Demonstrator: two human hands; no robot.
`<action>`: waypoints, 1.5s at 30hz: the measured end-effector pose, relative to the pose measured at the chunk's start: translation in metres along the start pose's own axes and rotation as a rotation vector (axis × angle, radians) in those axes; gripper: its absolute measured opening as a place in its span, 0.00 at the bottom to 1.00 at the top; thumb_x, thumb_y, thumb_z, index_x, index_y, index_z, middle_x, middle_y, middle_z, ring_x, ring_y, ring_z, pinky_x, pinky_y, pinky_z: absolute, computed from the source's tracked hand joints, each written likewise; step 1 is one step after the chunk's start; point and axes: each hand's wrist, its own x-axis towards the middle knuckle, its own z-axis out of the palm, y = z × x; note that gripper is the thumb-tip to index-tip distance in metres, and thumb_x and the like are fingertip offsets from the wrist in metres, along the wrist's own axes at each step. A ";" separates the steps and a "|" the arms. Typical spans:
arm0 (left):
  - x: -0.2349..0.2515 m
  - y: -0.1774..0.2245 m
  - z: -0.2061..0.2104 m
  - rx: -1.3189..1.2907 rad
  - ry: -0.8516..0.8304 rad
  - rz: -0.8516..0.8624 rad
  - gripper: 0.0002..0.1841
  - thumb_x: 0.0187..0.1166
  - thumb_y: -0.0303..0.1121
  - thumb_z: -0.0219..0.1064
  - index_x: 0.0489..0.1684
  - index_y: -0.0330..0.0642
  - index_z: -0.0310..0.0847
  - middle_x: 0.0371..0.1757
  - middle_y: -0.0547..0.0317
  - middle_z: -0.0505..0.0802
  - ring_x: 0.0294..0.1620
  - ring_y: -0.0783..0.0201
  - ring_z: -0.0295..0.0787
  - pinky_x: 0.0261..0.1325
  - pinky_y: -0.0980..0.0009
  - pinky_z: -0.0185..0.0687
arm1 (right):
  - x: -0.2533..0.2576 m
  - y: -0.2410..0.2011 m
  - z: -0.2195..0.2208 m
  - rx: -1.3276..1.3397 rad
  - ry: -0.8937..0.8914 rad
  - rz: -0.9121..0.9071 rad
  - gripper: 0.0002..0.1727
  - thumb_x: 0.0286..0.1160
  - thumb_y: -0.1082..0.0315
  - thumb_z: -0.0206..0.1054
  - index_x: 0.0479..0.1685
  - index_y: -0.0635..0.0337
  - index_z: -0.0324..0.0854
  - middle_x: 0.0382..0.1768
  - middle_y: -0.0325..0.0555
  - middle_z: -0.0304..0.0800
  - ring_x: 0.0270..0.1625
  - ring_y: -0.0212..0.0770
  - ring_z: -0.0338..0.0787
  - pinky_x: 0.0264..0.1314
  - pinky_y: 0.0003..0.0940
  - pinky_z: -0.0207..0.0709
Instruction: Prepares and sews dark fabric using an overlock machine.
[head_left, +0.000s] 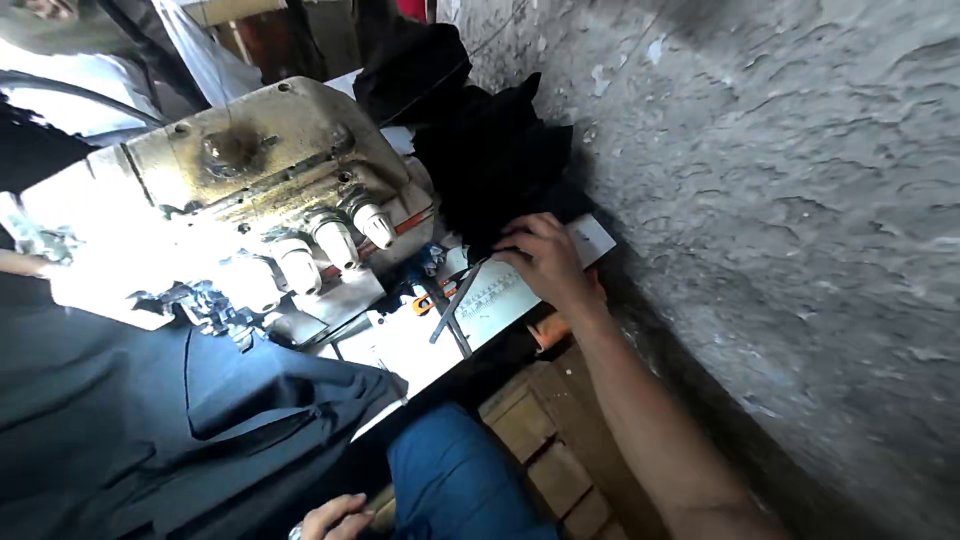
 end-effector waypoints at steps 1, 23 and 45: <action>0.004 0.006 0.001 -0.025 -0.031 -0.010 0.11 0.81 0.21 0.61 0.44 0.35 0.94 0.55 0.43 0.95 0.61 0.53 0.92 0.70 0.63 0.82 | 0.000 0.005 0.003 0.020 0.007 -0.018 0.07 0.74 0.61 0.76 0.43 0.50 0.96 0.57 0.44 0.92 0.65 0.52 0.86 0.68 0.56 0.77; 0.092 0.118 -0.112 -0.021 0.289 0.420 0.15 0.72 0.49 0.79 0.41 0.48 0.94 0.69 0.58 0.88 0.74 0.60 0.80 0.72 0.57 0.79 | -0.043 -0.262 -0.079 1.167 -0.269 -0.029 0.03 0.86 0.67 0.62 0.49 0.49 0.80 0.34 0.32 0.90 0.35 0.25 0.90 0.40 0.22 0.88; 0.141 -0.070 -0.266 0.325 0.442 -0.014 0.18 0.94 0.37 0.51 0.43 0.33 0.82 0.31 0.53 0.86 0.33 0.67 0.82 0.43 0.65 0.79 | -0.023 -0.356 0.038 1.123 -0.572 0.106 0.12 0.88 0.64 0.63 0.43 0.60 0.90 0.30 0.38 0.97 0.27 0.31 0.95 0.27 0.25 0.91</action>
